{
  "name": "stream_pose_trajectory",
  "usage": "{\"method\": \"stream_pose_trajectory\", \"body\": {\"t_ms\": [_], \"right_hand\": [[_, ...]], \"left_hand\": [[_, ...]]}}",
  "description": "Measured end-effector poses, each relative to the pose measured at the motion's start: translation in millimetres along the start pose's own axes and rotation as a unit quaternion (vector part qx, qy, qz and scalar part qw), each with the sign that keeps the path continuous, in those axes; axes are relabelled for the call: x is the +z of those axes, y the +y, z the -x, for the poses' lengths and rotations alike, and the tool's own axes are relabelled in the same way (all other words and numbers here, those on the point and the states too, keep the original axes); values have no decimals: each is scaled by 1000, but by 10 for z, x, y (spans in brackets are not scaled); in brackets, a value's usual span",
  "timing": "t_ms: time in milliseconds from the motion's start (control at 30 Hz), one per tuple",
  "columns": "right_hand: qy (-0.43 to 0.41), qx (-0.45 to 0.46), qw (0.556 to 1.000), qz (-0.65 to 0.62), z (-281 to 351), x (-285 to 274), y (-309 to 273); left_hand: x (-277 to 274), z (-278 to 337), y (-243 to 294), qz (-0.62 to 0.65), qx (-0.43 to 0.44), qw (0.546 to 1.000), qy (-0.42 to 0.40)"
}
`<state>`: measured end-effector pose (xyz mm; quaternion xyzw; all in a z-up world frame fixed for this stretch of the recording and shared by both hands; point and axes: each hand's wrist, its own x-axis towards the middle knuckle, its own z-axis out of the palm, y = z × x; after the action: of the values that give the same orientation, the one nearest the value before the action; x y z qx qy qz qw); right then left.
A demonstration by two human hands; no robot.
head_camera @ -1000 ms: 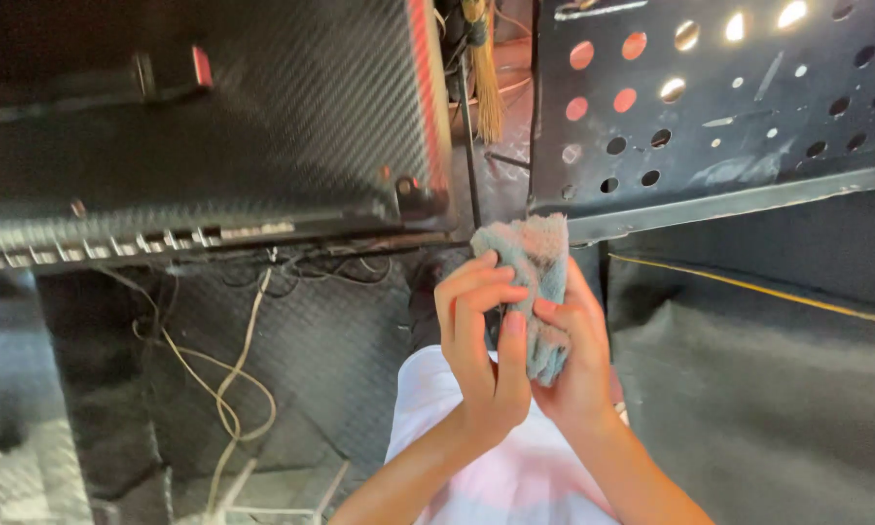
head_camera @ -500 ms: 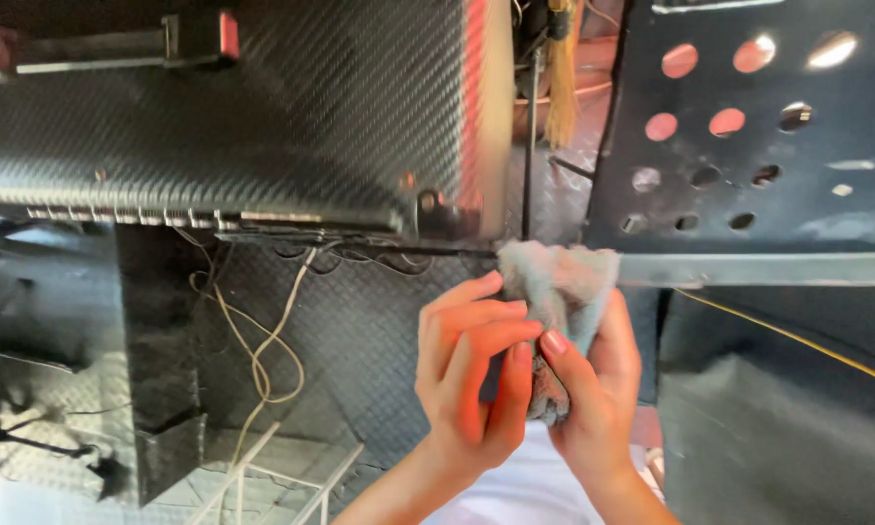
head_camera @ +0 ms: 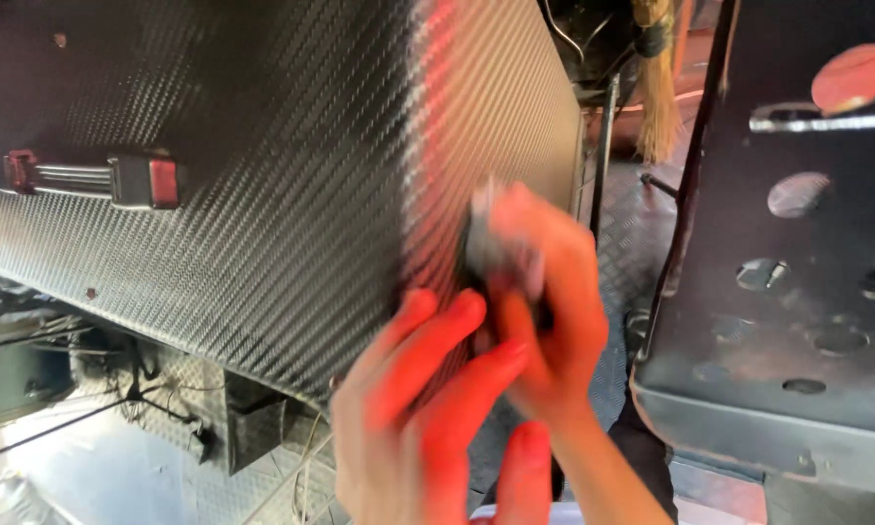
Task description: The recorder is cleaning various pieces of music equipment, including a metal stool, a carbon-fiber textured amplifier or case, and a music stand, using a blue cleaning cloth.
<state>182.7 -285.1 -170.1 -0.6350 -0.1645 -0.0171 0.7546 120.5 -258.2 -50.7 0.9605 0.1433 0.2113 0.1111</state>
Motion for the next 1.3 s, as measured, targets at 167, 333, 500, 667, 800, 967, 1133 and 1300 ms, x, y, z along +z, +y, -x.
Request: {"method": "stream_pose_trajectory", "body": {"t_ms": [167, 333, 500, 667, 800, 967, 1133, 1300], "right_hand": [[-12, -46, 996, -79, -354, 39, -148], [-27, -111, 985, -131, 125, 12, 195], [-11, 42, 989, -138, -457, 32, 17], [-18, -24, 989, -144, -84, -12, -44], [-16, 10, 998, -67, -140, 31, 73], [88, 101, 989, -65, -887, 253, -139], [94, -57, 986, -126, -550, 368, 35], [185, 135, 948, -222, -1343, 468, 8]], "left_hand": [[92, 69, -101, -57, -37, 998, -17], [111, 119, -299, -66, -12, 994, -87], [6, 13, -266, -4, 22, 994, -109], [321, -243, -71, 26, -76, 996, 39], [25, -521, -238, 113, -45, 991, -63], [-159, -689, -372, 114, -61, 984, -123], [-215, -1178, -663, 106, 49, 971, -207], [-101, -1576, -717, 142, 73, 958, -239]]}}
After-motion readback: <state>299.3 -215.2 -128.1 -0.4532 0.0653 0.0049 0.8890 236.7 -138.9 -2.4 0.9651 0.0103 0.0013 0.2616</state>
